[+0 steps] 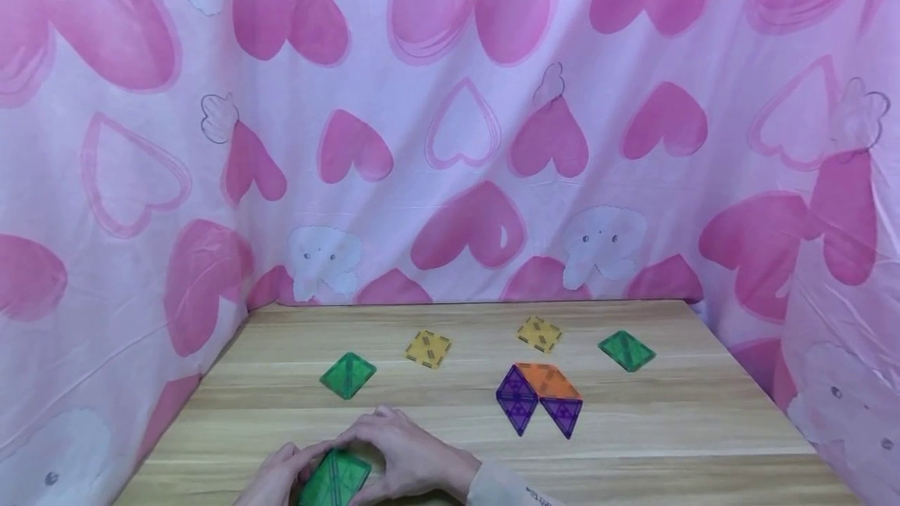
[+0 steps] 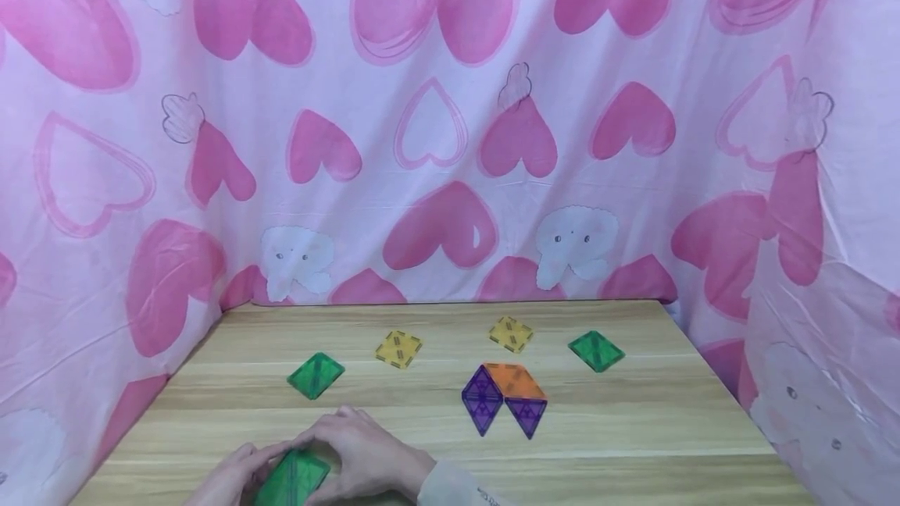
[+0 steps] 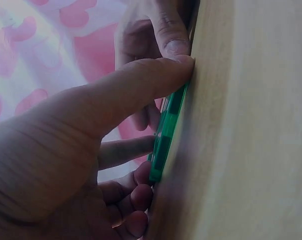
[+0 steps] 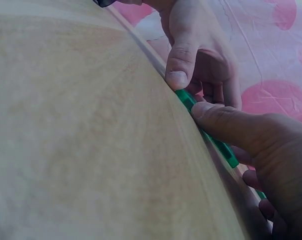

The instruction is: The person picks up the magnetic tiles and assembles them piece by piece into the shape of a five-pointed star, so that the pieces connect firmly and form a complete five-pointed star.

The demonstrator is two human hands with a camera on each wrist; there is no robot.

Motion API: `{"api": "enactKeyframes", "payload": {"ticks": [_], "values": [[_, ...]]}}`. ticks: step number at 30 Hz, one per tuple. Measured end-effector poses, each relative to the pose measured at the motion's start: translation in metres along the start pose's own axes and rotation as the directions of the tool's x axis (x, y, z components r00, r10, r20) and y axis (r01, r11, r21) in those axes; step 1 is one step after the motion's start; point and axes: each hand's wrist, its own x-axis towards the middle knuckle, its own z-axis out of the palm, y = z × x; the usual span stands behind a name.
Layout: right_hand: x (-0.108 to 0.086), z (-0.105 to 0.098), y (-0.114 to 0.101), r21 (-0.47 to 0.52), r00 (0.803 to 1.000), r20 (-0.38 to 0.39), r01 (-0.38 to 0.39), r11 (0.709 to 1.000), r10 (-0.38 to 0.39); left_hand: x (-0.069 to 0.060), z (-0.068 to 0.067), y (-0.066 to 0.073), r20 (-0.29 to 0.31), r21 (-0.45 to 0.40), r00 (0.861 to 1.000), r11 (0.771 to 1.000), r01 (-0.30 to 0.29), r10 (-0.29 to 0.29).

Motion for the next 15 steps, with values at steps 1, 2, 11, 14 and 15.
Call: {"api": "enactKeyframes", "payload": {"ticks": [1, 2, 11, 14, 15], "values": [[0.0, -0.001, 0.0, 0.028, 1.0, 0.0, -0.01, 1.0, 0.01, -0.001, -0.001, 0.002, -0.019, 0.015, 1.0, 1.0, -0.014, 0.015], [-0.002, -0.002, 0.0, 0.071, 1.0, 0.001, -0.027, 0.997, 0.027, -0.001, -0.002, 0.005, -0.036, 0.023, 0.999, 0.999, -0.035, 0.036], [-0.026, -0.037, 0.019, 0.419, 0.973, -0.055, -0.181, 0.89, 0.223, -0.002, -0.004, 0.006, -0.029, 0.024, 1.0, 1.0, -0.005, 0.006], [-0.046, -0.057, 0.033, 0.448, 0.943, -0.084, -0.253, 0.858, 0.322, -0.002, -0.002, 0.001, -0.016, 0.005, 1.0, 1.0, 0.015, -0.015], [-0.054, -0.064, 0.038, 0.459, 0.93, -0.092, -0.277, 0.844, 0.355, -0.003, -0.003, -0.001, -0.017, 0.004, 1.0, 1.0, 0.011, -0.011]]}}
